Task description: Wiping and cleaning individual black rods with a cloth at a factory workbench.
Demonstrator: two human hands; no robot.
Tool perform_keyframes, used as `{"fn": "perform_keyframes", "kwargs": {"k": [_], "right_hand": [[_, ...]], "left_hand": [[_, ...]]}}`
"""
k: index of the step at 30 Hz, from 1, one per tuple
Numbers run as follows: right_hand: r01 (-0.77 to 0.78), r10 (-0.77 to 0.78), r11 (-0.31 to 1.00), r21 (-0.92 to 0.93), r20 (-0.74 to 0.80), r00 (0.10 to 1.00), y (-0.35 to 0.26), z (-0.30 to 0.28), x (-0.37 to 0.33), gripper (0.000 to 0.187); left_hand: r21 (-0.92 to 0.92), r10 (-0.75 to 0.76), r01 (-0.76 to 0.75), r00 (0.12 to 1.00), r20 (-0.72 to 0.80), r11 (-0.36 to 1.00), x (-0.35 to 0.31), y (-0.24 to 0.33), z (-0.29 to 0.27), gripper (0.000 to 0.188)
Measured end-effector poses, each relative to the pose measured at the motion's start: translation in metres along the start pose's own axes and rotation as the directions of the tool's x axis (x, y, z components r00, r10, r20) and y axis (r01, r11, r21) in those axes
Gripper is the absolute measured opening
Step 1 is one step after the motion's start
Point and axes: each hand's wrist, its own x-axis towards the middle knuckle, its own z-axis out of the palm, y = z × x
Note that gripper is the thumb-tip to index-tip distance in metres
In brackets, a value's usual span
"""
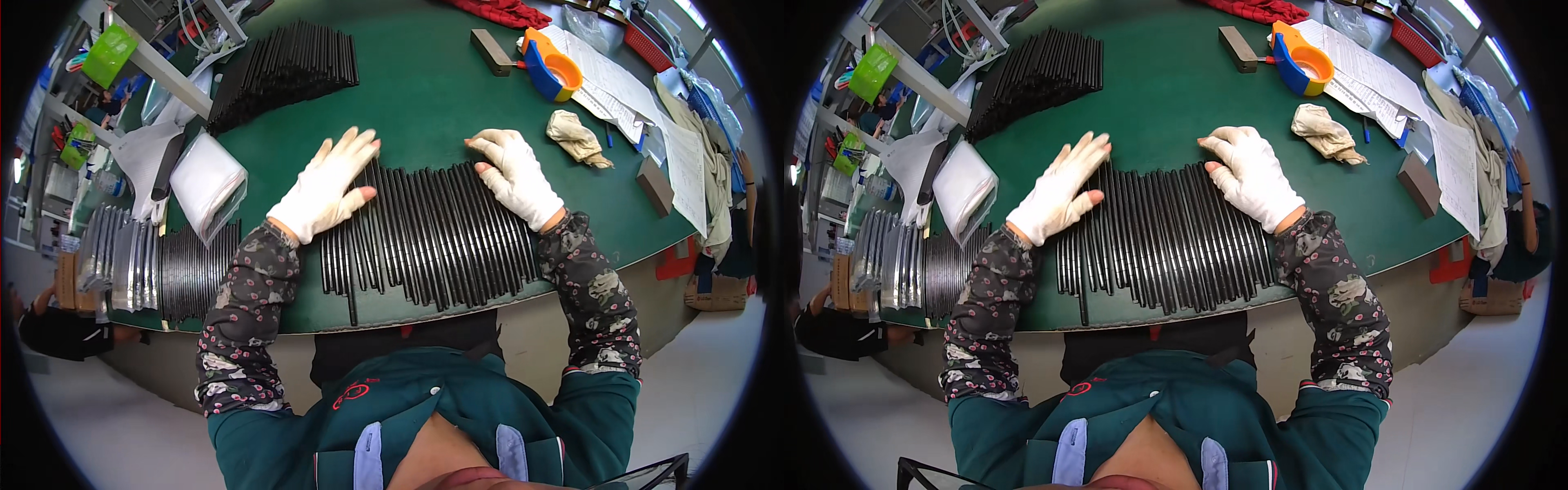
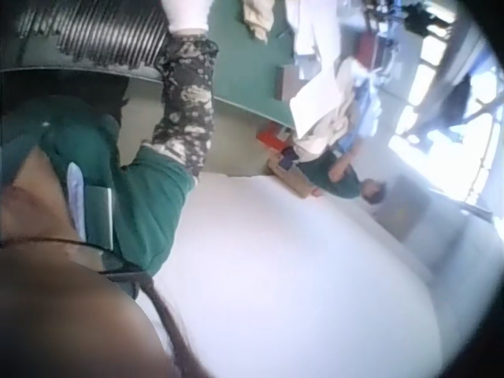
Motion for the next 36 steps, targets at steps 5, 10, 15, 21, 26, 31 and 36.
{"fn": "perform_keyframes", "kwargs": {"k": [5, 10, 15, 21, 26, 31, 36], "right_hand": [[-0.012, 0.017, 0.998, -0.067, 0.068, 0.998, -0.006, -0.002, 0.006, 0.028], [0.019, -0.019, 0.999, -0.037, -0.001, 1.0, -0.005, -0.001, 0.003, 0.024], [-0.148, 0.146, 0.989, 0.009, 0.095, 0.985, 0.001, -0.009, 0.013, 0.027], [-0.012, 0.023, 0.998, -0.058, 0.197, 0.98, -0.019, 0.008, 0.11, 0.039], [-0.075, 0.067, 0.997, 0.021, 0.27, 0.961, -0.042, 0.063, 0.204, 0.054], [-0.394, 0.389, 0.919, -0.017, 0.211, 0.897, -0.062, 0.128, 0.288, 0.073], [-0.569, 0.613, 0.786, -0.242, 0.187, 0.768, -0.072, 0.161, 0.315, 0.073]], "left_hand": [[0.028, -0.137, 0.14, 0.987, -0.083, 0.99, -0.018, 0.016, 0.014, 0.056], [0.008, -0.209, 0.213, 0.964, -0.164, 0.977, -0.019, 0.042, 0.019, 0.058], [-0.087, -0.238, 0.228, 0.963, -0.128, 0.97, -0.037, 0.06, 0.004, 0.065], [0.019, -0.139, 0.138, 0.987, 0.076, 0.99, -0.052, 0.071, 0.008, 0.069], [-0.016, -0.121, 0.121, 0.992, 0.047, 0.992, -0.048, 0.071, 0.012, 0.067], [-0.055, -0.127, 0.127, 0.992, 0.004, 0.99, -0.049, 0.072, 0.012, 0.063], [-0.073, -0.15, 0.156, 0.986, 0.074, 0.985, -0.046, 0.076, 0.007, 0.061]]}}
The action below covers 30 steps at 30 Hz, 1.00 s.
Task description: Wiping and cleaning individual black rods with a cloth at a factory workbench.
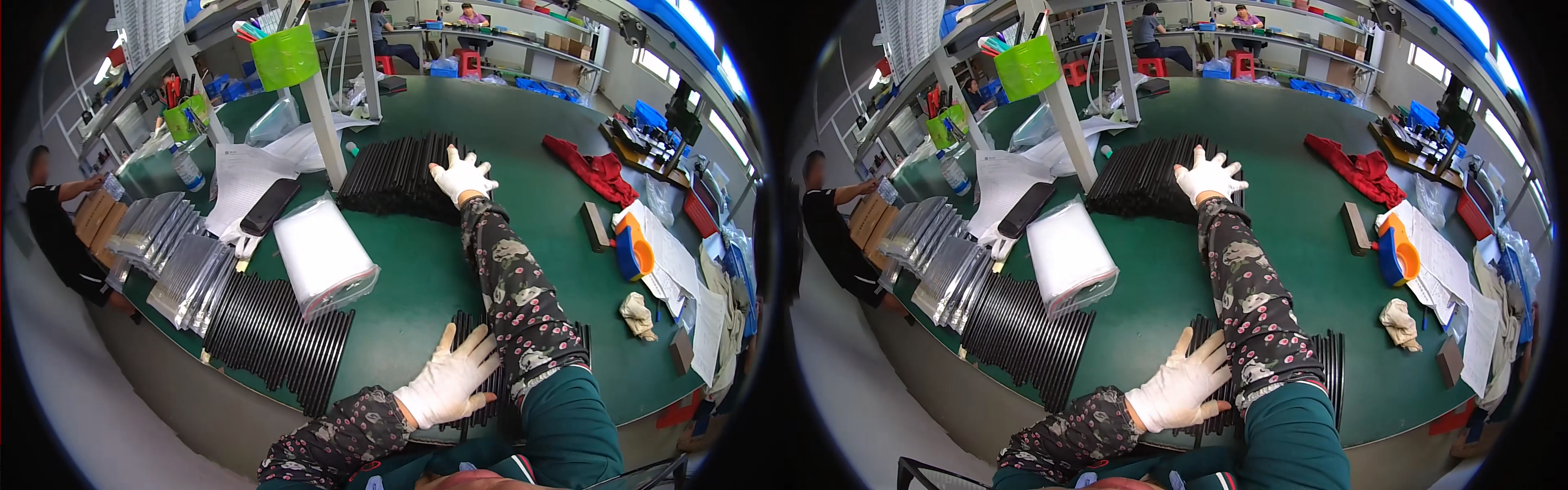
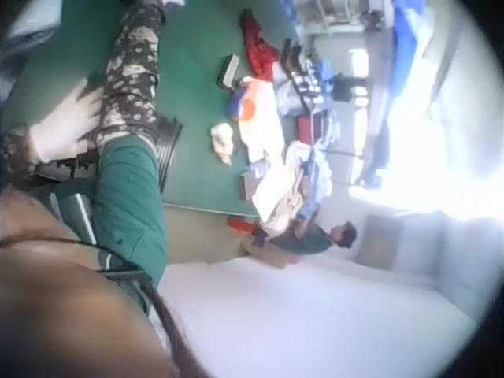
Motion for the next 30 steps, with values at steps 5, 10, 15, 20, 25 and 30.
{"fn": "perform_keyframes", "kwargs": {"k": [5, 10, 15, 20, 25, 30], "right_hand": [[-0.109, 0.075, 0.97, 0.218, 0.159, 0.984, 0.001, 0.007, 0.011, 0.064], [-0.084, 0.069, 0.98, 0.18, 0.089, 0.994, 0.023, 0.014, 0.022, 0.067], [-0.074, 0.07, 0.991, 0.112, 0.039, 0.997, 0.051, 0.027, 0.01, 0.058], [-0.139, 0.139, 0.986, -0.088, -0.013, 0.99, 0.088, 0.013, 0.0, 0.052], [-0.103, 0.109, 0.978, -0.181, 0.022, 0.994, 0.116, 0.007, 0.003, 0.055], [-0.147, 0.146, 0.989, -0.02, -0.041, 0.988, 0.148, 0.008, 0.019, 0.078]], "left_hand": [[-0.046, 0.005, -0.005, 1.0, -0.015, 0.999, -0.001, 0.0, -0.005, 0.056], [-0.033, 0.009, -0.009, 1.0, -0.003, 0.999, 0.0, -0.003, -0.004, 0.058], [-0.026, 0.023, -0.025, 0.998, -0.055, 0.999, 0.0, -0.005, 0.0, 0.058], [-0.023, 0.033, -0.034, 0.998, -0.045, 0.999, 0.0, -0.002, -0.001, 0.06], [-0.011, 0.028, -0.028, 0.999, -0.038, 1.0, -0.002, -0.003, 0.0, 0.062], [-0.012, 0.035, -0.036, 0.999, -0.035, 0.999, -0.001, -0.004, 0.001, 0.062]]}}
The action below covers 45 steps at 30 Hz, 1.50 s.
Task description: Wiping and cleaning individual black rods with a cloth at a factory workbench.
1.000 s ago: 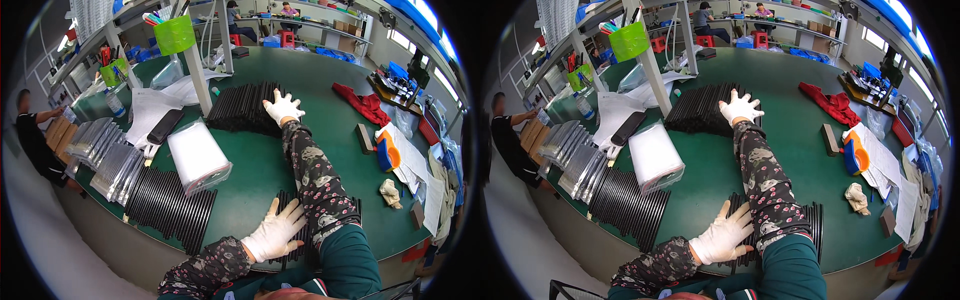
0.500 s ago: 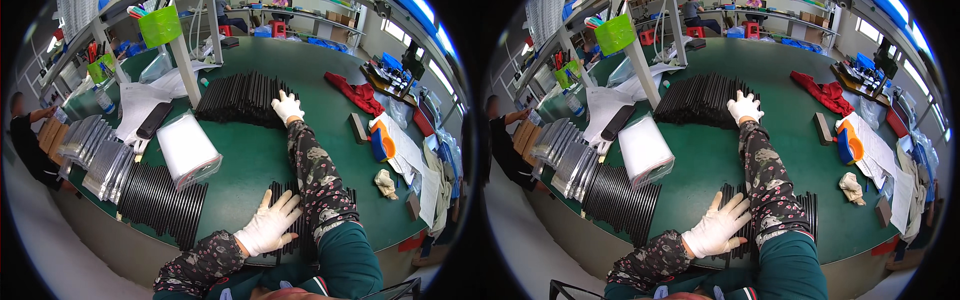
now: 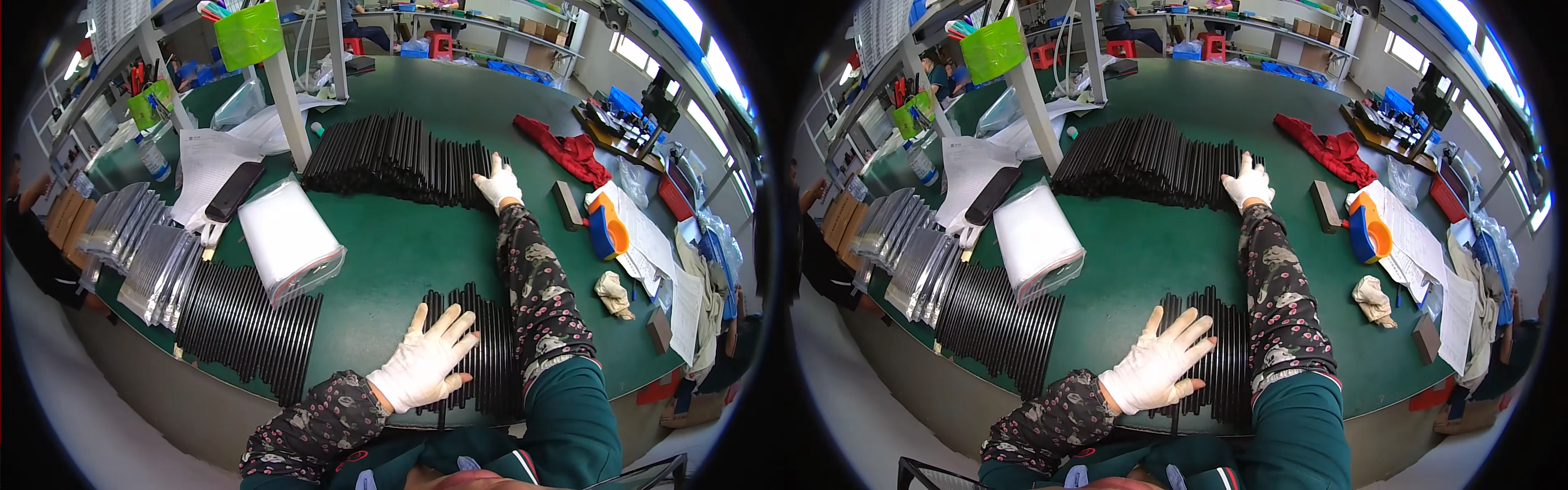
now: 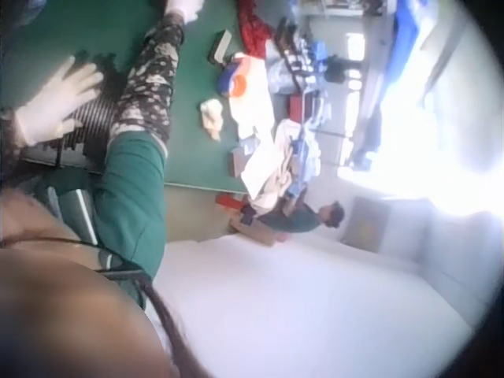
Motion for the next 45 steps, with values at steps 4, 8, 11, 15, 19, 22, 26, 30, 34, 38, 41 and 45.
{"fn": "perform_keyframes", "kwargs": {"k": [4, 8, 11, 15, 19, 22, 26, 30, 34, 38, 41, 45], "right_hand": [[-0.082, 0.087, 0.994, -0.068, 0.077, 0.993, 0.005, -0.009, 0.012, 0.076], [-0.111, 0.113, 0.994, -0.02, 0.133, 0.985, 0.025, -0.02, 0.024, 0.072], [-0.139, 0.139, 0.99, -0.009, 0.133, 0.981, 0.012, -0.027, 0.013, 0.071], [-0.14, 0.167, 0.966, -0.217, 0.113, 0.979, -0.001, -0.038, -0.004, 0.072], [-0.144, 0.182, 0.923, -0.356, 0.074, 0.981, 0.018, -0.05, -0.01, 0.072], [-0.057, 0.118, 0.889, -0.455, 0.108, 0.987, 0.036, -0.055, -0.01, 0.067], [-0.043, 0.127, 0.878, -0.477, 0.145, 0.981, 0.043, -0.057, -0.021, 0.067], [0.016, 0.078, 0.89, -0.456, 0.187, 0.979, 0.055, -0.066, -0.041, 0.065], [0.063, 0.02, 0.921, -0.386, 0.206, 0.978, 0.072, -0.073, -0.064, 0.061], [0.173, -0.051, 0.907, -0.385, 0.308, 0.95, 0.09, -0.087, -0.086, 0.067], [0.22, -0.087, 0.903, -0.37, 0.343, 0.935, 0.111, -0.096, -0.105, 0.07], [0.273, -0.13, 0.895, -0.354, 0.377, 0.917, 0.138, -0.11, -0.128, 0.071]], "left_hand": [[-0.017, -0.009, 0.008, 1.0, -0.004, 1.0, -0.001, -0.001, -0.002, 0.062], [-0.031, -0.001, 0.001, 1.0, 0.0, 1.0, 0.002, 0.0, -0.003, 0.064], [-0.034, -0.012, 0.012, 1.0, 0.011, 0.999, 0.001, 0.0, -0.003, 0.064], [-0.043, -0.018, 0.018, 1.0, 0.004, 0.999, 0.0, -0.001, -0.003, 0.064], [-0.057, -0.011, 0.012, 1.0, 0.007, 0.998, 0.0, 0.0, -0.002, 0.063], [-0.062, -0.004, 0.004, 1.0, 0.001, 0.998, 0.0, 0.001, -0.003, 0.063], [-0.047, -0.005, 0.005, 1.0, 0.013, 0.999, 0.0, 0.0, -0.004, 0.064], [-0.028, -0.007, 0.007, 1.0, -0.01, 1.0, -0.002, -0.001, -0.003, 0.065], [-0.01, 0.0, 0.0, 1.0, -0.003, 1.0, -0.001, -0.002, -0.004, 0.064], [0.011, -0.011, 0.01, 1.0, 0.011, 1.0, 0.002, 0.0, -0.009, 0.066], [-0.007, -0.022, 0.022, 1.0, 0.017, 1.0, 0.001, -0.001, -0.007, 0.067], [-0.014, 0.002, -0.003, 1.0, -0.016, 1.0, 0.001, -0.001, -0.005, 0.067]]}}
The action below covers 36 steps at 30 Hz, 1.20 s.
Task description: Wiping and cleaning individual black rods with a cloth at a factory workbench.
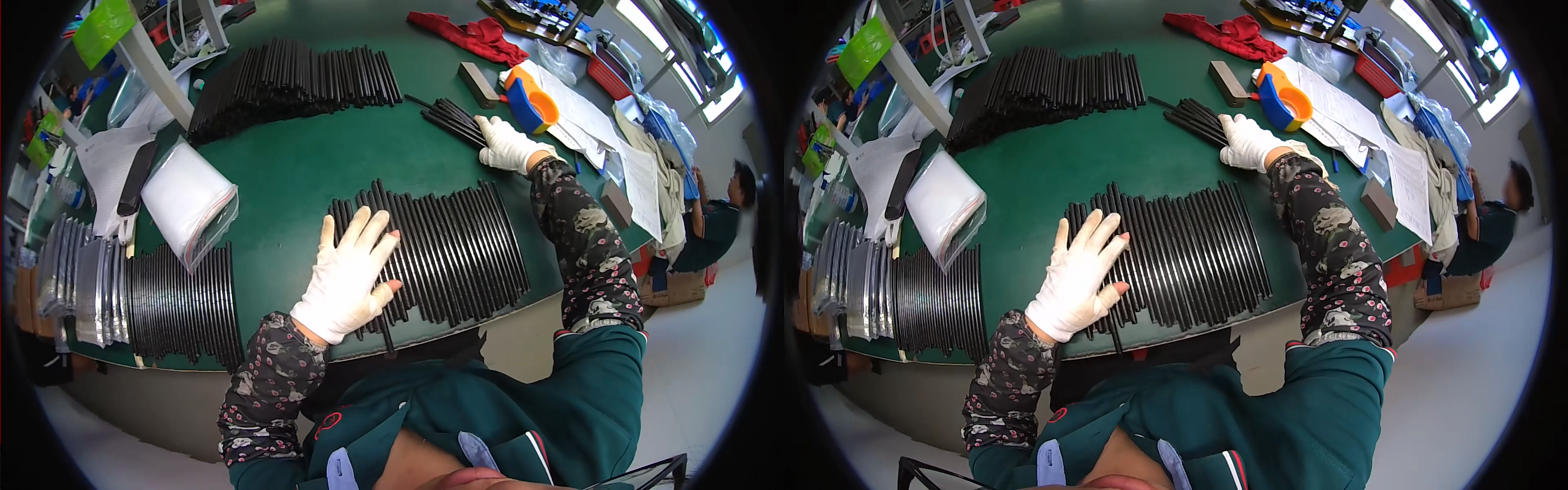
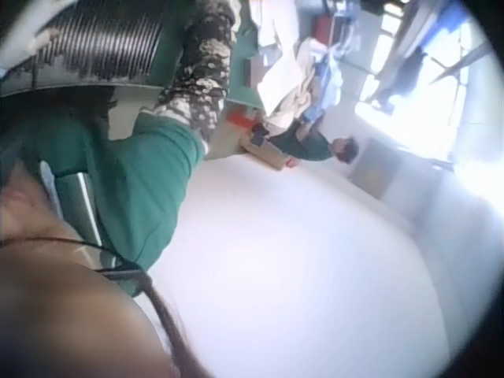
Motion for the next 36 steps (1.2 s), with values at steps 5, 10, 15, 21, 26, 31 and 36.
{"fn": "perform_keyframes", "kwargs": {"k": [5, 10, 15, 21, 26, 31, 36], "right_hand": [[-0.038, 0.039, 0.998, -0.054, 0.02, 0.999, 0.001, -0.001, -0.042, 0.069], [-0.061, 0.061, 0.997, -0.048, 0.009, 0.998, 0.014, 0.011, -0.07, 0.067], [-0.028, 0.021, 0.994, -0.109, -0.066, 0.998, 0.017, 0.027, -0.085, 0.067], [-0.112, 0.108, 0.993, -0.04, -0.087, 0.99, 0.011, 0.034, -0.12, 0.064], [-0.175, 0.177, 0.984, 0.026, -0.107, 0.978, -0.008, 0.043, -0.159, 0.064], [-0.132, 0.166, 0.982, 0.137, -0.281, 0.945, -0.024, 0.058, -0.181, 0.059], [-0.068, 0.281, 0.911, 0.408, -0.49, 0.825, -0.003, 0.075, -0.183, 0.034]], "left_hand": [[0.02, -0.001, 0.001, 1.0, 0.003, 1.0, -0.003, 0.001, 0.001, 0.067], [0.094, 0.035, -0.03, 0.998, -0.047, 0.995, -0.003, -0.002, 0.006, 0.064], [0.093, 0.016, -0.015, 1.0, -0.018, 0.996, -0.002, -0.002, 0.006, 0.064], [0.107, 0.03, -0.027, 0.999, -0.03, 0.994, -0.003, -0.003, 0.007, 0.065], [0.113, 0.025, -0.023, 0.999, -0.019, 0.993, -0.003, -0.003, 0.004, 0.066], [0.1, 0.031, -0.028, 0.999, -0.028, 0.995, -0.002, -0.002, 0.003, 0.065], [0.175, 0.012, -0.017, 0.999, 0.029, 0.984, -0.001, 0.005, -0.003, 0.074]]}}
